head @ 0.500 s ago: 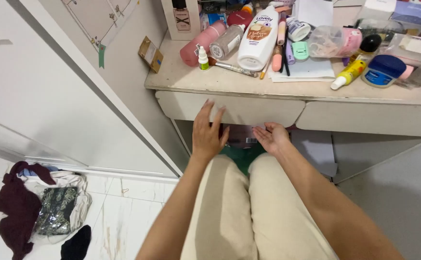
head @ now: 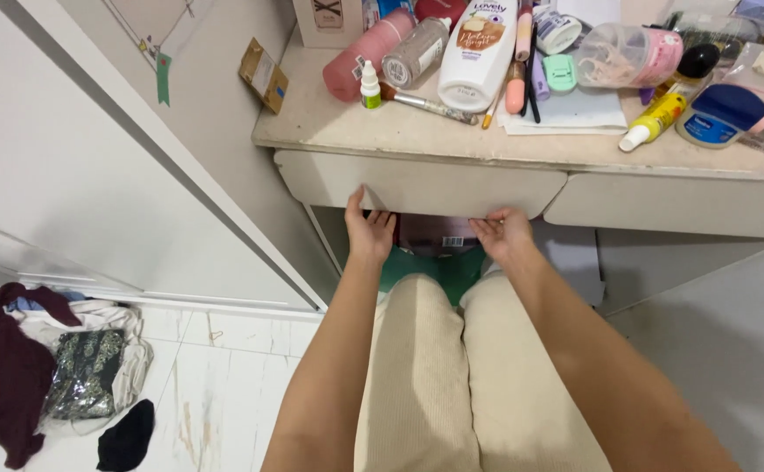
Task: The person opens a drawer and organizes various cosmetic items from the desk into the drawer. They place makeup brushes, lipsticks, bottles, and other beauty products into compartments within the drawer, then close it.
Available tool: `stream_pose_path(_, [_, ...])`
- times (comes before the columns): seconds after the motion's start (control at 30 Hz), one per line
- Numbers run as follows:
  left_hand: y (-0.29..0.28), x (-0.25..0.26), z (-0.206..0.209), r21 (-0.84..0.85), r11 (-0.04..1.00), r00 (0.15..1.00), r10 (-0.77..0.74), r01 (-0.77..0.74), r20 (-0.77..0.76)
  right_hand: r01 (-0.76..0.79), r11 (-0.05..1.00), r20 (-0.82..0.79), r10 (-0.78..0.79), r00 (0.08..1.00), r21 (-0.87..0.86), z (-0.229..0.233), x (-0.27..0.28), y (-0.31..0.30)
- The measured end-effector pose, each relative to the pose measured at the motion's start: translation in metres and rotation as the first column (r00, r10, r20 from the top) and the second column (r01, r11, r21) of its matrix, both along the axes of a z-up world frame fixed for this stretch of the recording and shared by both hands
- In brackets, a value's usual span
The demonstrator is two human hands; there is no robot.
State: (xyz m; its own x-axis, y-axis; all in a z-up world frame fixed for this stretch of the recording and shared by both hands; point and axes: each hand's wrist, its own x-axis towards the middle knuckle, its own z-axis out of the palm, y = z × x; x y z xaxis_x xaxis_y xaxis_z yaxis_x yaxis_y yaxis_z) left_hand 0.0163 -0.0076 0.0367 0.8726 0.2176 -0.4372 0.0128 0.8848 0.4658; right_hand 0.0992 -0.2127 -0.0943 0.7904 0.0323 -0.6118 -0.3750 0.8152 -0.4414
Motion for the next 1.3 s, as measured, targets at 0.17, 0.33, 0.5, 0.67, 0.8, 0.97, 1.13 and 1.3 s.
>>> stream_pose_path(0.17, [0.009,0.024,-0.031,-0.214,0.971,0.995,0.104,-0.103,-0.006,-0.046,0.999,0.009,0.046,0.999,-0.003,0.004,0.002,-0.007])
stream_pose_path(0.33, [0.011,0.027,-0.04,-0.289,0.944,0.987,0.158,-0.16,-0.03,-0.073,0.997,0.034,0.073,0.997,-0.004,0.021,-0.015,-0.011])
stream_pose_path(0.5, [0.01,0.018,-0.032,-0.21,0.969,0.991,0.121,-0.13,-0.055,-0.109,0.994,0.032,0.11,0.993,-0.022,0.038,-0.027,-0.016])
stream_pose_path(0.67, [0.012,0.002,-0.028,-0.161,0.981,0.991,0.094,-0.108,-0.097,-0.129,0.989,0.036,0.131,0.991,-0.074,0.045,-0.049,-0.013])
stream_pose_path(0.8, [0.013,-0.016,-0.025,-0.189,0.978,0.991,0.068,-0.089,-0.119,-0.179,0.978,0.07,0.187,0.98,-0.107,0.028,-0.06,-0.02])
stream_pose_path(0.97, [0.017,-0.043,-0.024,-0.126,0.991,0.993,0.024,-0.039,-0.116,-0.225,0.967,0.078,0.235,0.969,-0.122,0.042,-0.094,-0.019])
stream_pose_path(1.13, [0.019,-0.07,-0.023,-0.108,0.994,0.985,-0.007,-0.012,-0.17,-0.271,0.953,0.046,0.279,0.959,-0.134,0.028,-0.121,-0.026])
stream_pose_path(1.3, [0.016,-0.083,-0.024,-0.084,0.996,0.98,-0.001,-0.016,-0.198,-0.256,0.961,0.045,0.261,0.964,-0.104,0.041,-0.139,-0.026])
